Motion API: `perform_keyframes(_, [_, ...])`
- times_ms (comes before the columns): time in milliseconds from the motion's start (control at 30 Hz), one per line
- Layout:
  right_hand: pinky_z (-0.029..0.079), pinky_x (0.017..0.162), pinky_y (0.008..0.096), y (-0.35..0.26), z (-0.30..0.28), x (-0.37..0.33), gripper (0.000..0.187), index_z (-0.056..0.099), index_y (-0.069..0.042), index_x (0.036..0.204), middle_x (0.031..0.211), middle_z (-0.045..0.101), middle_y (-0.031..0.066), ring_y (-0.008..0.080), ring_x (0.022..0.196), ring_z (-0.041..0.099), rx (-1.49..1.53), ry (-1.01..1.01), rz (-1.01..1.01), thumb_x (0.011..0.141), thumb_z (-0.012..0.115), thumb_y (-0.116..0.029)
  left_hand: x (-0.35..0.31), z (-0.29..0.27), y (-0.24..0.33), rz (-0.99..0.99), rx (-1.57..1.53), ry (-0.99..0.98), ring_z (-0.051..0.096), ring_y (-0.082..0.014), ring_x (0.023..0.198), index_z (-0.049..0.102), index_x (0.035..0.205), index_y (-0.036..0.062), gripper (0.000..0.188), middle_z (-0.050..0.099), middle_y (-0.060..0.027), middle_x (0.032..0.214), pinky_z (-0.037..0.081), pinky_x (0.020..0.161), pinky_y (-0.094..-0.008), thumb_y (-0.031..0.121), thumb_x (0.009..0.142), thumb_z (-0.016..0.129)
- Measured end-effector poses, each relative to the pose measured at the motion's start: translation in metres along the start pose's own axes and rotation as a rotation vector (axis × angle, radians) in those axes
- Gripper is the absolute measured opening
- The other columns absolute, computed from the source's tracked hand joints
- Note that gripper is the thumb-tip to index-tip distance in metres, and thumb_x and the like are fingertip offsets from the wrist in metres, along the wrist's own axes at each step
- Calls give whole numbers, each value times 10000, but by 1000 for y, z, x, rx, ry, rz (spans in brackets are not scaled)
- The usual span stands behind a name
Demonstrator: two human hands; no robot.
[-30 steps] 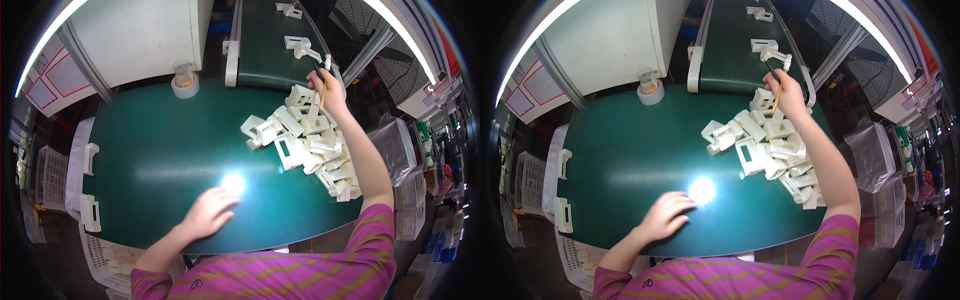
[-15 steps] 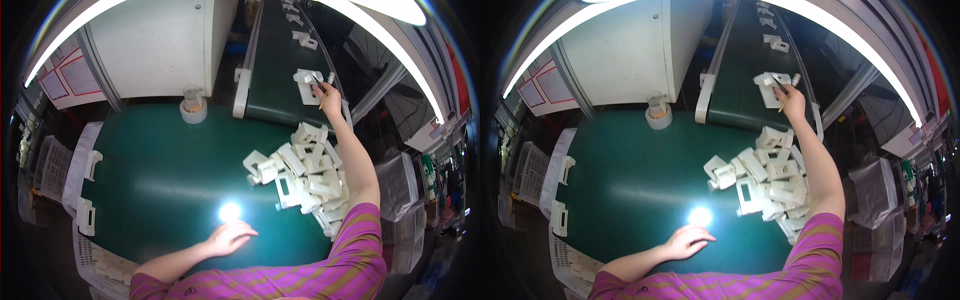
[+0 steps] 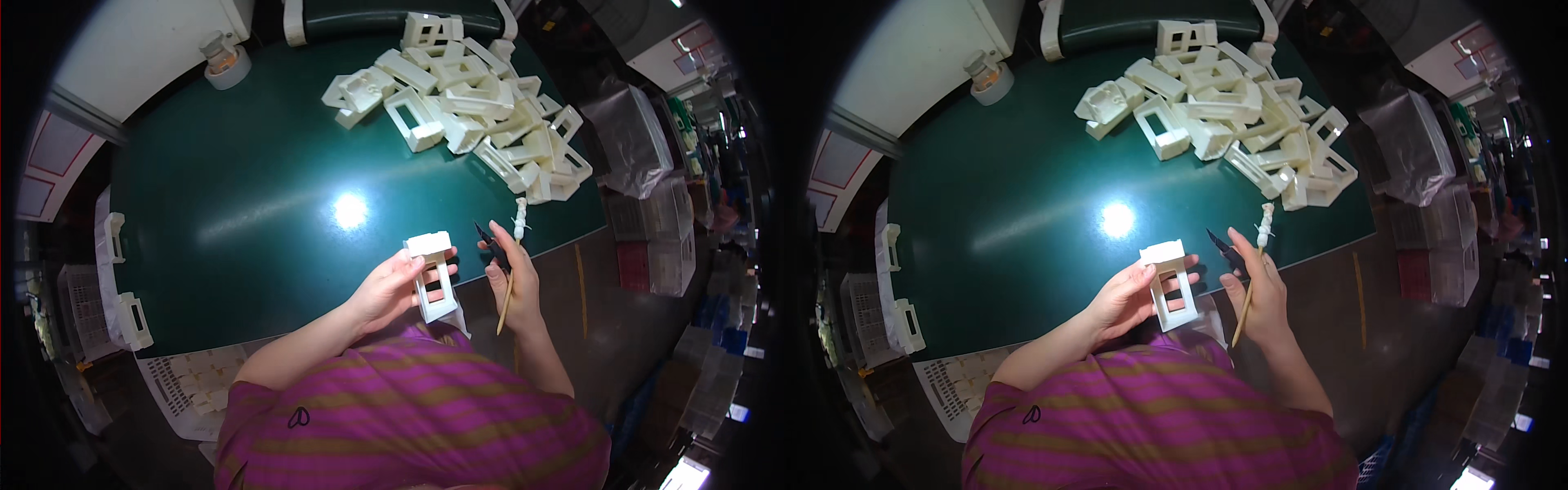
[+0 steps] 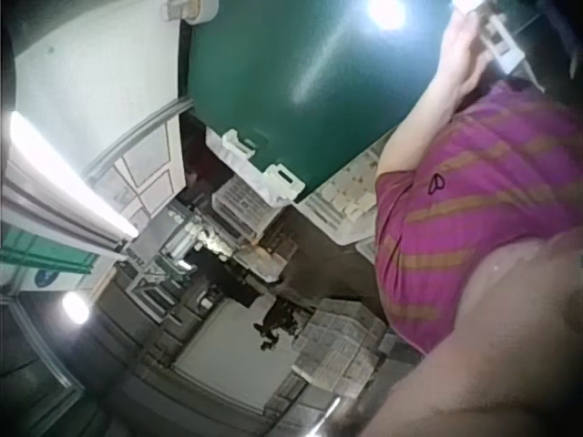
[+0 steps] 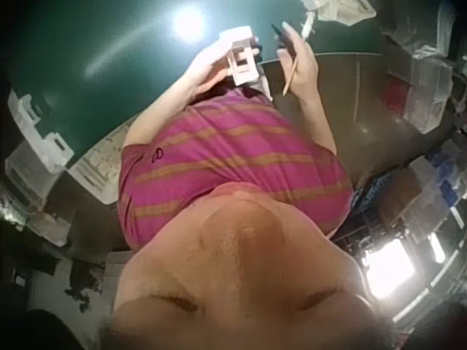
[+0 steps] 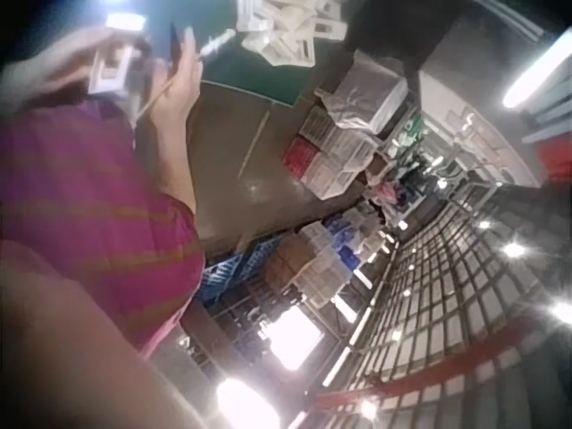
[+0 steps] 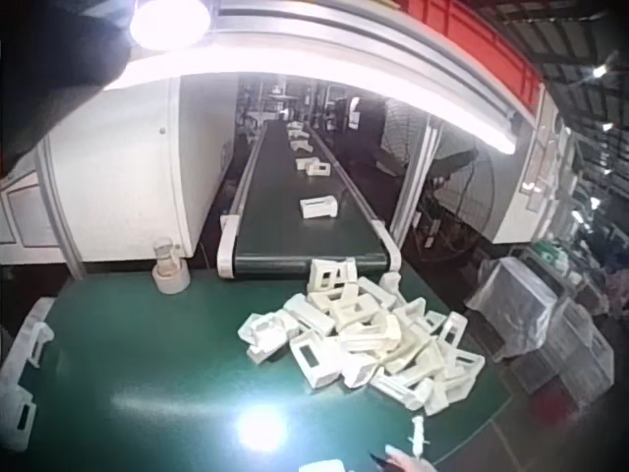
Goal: Manually cleaning and deburring molded white plastic enclosures and sorting them into bins.
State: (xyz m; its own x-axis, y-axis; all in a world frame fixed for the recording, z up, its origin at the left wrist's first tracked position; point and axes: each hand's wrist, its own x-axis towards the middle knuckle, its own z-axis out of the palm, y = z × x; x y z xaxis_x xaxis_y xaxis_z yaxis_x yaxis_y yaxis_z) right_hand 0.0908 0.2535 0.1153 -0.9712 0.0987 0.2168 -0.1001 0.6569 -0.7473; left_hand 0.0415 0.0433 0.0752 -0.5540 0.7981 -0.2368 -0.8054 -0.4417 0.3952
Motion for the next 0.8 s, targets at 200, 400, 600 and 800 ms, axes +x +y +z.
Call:
perform_keyframes(200, [451,586,322,5,-10,-63,348,667,-62,1089,778,601,87,228,661,571,-239,152,-104,745,682,-14,7,12,-44,-146,90,78,465,-209,1240,387,1334,95,470,477,-67,1327,438,978,-400,310,942,530])
perform_keyframes(400, [448,560,317,13,-9,-72,359,678,-71,1079,751,591,74,212,638,564,-282,188,-74,725,697,-15,15,11,-60,-158,113,87,472,-182,1196,386,1339,93,477,491,-49,1299,422,925,-364,281,936,560])
perform_keyframes(600, [454,556,310,28,-14,-66,345,691,-103,1061,739,593,75,209,617,563,-390,186,61,726,710,-23,13,10,-58,-70,229,7,462,-215,1226,346,1358,53,527,467,-97,1331,411,976,-395,268,929,564])
perform_keyframes(800, [372,556,217,29,-26,-38,237,652,-16,1107,697,541,35,99,572,432,-93,283,65,882,586,-57,14,11,-19,-63,289,-9,436,-258,1257,306,1392,57,655,399,-132,1403,412,984,-413,378,896,589])
